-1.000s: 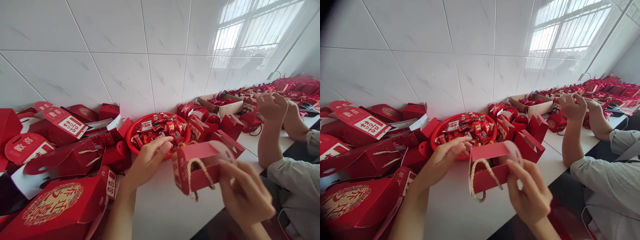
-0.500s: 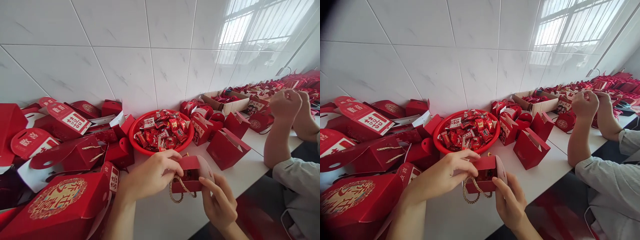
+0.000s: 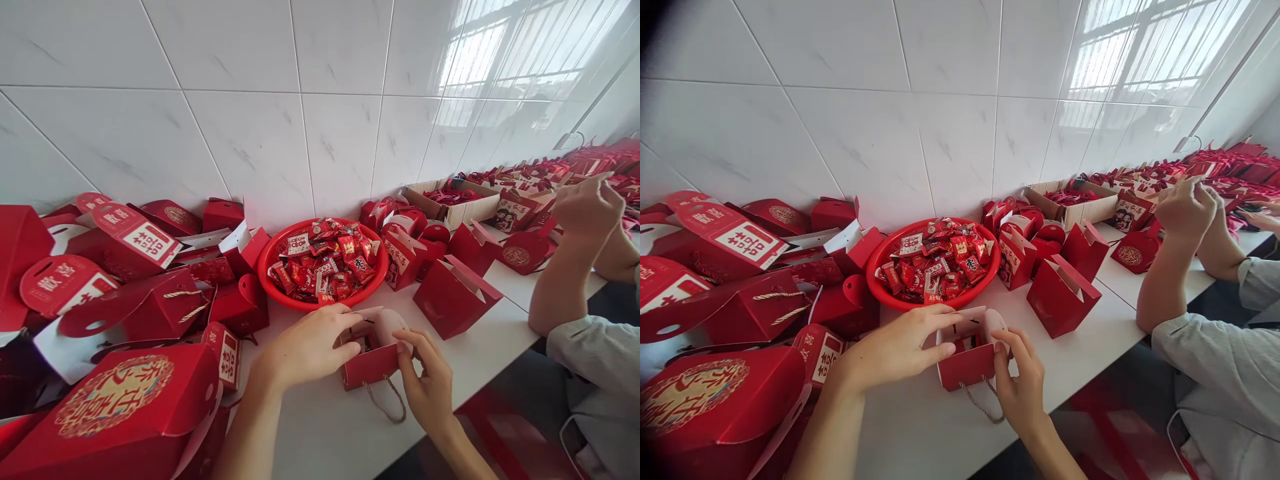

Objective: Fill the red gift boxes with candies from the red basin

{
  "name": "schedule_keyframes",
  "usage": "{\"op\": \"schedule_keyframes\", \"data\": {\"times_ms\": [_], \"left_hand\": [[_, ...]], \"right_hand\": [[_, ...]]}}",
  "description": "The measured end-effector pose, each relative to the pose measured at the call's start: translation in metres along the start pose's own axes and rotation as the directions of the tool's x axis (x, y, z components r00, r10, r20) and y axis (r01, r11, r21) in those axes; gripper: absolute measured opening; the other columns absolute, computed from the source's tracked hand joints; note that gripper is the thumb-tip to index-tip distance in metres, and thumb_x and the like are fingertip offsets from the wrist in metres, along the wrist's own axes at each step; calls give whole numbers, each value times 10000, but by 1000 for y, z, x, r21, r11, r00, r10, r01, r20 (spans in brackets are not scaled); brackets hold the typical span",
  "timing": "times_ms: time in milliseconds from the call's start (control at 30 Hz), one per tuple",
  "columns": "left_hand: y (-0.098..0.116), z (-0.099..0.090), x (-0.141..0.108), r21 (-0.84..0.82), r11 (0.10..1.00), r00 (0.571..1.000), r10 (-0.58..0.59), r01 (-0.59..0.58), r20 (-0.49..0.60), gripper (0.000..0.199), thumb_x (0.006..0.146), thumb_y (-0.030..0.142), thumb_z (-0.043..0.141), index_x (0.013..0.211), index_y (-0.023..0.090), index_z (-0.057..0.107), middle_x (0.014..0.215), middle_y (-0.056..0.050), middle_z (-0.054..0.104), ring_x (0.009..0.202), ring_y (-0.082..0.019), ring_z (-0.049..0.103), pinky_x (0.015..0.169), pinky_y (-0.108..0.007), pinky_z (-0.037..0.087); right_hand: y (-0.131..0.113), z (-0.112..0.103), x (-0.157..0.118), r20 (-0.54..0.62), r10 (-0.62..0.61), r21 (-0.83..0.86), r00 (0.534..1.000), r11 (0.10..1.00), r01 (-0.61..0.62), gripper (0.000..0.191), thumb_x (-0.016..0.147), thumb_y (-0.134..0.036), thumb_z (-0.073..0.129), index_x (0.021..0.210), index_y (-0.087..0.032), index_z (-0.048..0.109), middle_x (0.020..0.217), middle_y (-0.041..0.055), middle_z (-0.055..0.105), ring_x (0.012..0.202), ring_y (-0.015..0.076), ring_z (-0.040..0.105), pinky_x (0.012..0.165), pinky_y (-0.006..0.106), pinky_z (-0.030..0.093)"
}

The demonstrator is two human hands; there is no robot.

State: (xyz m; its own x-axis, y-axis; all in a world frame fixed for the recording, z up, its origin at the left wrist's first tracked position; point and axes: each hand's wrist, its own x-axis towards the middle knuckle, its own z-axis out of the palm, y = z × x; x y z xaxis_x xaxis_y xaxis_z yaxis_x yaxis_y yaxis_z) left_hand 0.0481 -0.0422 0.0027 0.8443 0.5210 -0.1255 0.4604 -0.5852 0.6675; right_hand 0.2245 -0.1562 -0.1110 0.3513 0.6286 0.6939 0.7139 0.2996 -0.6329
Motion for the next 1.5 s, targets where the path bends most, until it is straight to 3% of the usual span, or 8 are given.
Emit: {"op": "schedule_keyframes", "data": {"times_ms": [133,533,700,767,900,1100,1200,1500], "left_hand": [[2,-1,3,-6,1000,1000,-9,9,-19,299,849,296,646,1135,240,715,1130,-53,697,982,-231,651,869,-327,494],[9,24,22,242,963,991,-105,121,-81,162,701,69,595,797,195,626,882,-52,696,855,-228,640,708,-309,444],[16,26,22,272,951,988,-122,143,-95,192,756,55,585,855,197,668,956,-68,696,974,-255,644,784,-335,466],[16,21,17,210,968,988,-118,137,-97,137,815,186,643,942,202,690,1027,-71,695,1009,-266,647,844,-360,480],[11,7,5,51,994,987,-94,102,-132,405,829,448,706,1179,250,667,1183,-49,686,1090,-267,644,924,-367,486],[6,10,12,67,993,993,-94,98,-67,162,801,306,696,941,232,734,1024,-40,672,942,-235,666,831,-327,501],[7,22,23,126,987,995,-98,100,-24,204,821,256,654,998,244,755,1044,-67,641,943,-255,673,846,-352,503],[-1,43,42,54,998,999,-16,19,-43,135,868,252,564,958,231,663,996,-41,632,911,-225,675,807,-328,517]], "right_hand": [[3,-2,2,5,20,-9,1000,1000,-20,184,962,-111,526,1042,-215,655,870,22,650,671,128,567,586,237,489],[4,3,-2,-48,71,-20,996,997,-72,281,981,-216,562,1260,-204,587,993,55,707,655,129,615,615,258,547],[3,4,-3,-3,64,5,998,998,-64,177,977,-232,573,1141,-209,636,933,44,709,785,165,666,688,272,566],[6,3,-1,-12,61,-7,998,998,-61,141,988,-218,550,1081,-215,656,919,35,708,809,163,669,704,265,560],[17,1,8,-92,54,-67,994,996,-60,149,989,-210,549,1056,-221,682,906,21,708,788,149,656,701,255,545],[31,4,19,-135,14,-107,991,994,-28,150,980,-224,560,1022,-213,704,903,34,731,790,167,671,700,284,554],[32,6,21,-144,26,-117,989,992,-43,154,983,-250,554,1008,-208,700,904,47,739,805,185,689,720,310,569],[36,-4,10,-124,127,-113,984,984,-141,379,1010,-343,514,1356,-200,572,1258,138,699,1142,273,674,907,455,572]]}}
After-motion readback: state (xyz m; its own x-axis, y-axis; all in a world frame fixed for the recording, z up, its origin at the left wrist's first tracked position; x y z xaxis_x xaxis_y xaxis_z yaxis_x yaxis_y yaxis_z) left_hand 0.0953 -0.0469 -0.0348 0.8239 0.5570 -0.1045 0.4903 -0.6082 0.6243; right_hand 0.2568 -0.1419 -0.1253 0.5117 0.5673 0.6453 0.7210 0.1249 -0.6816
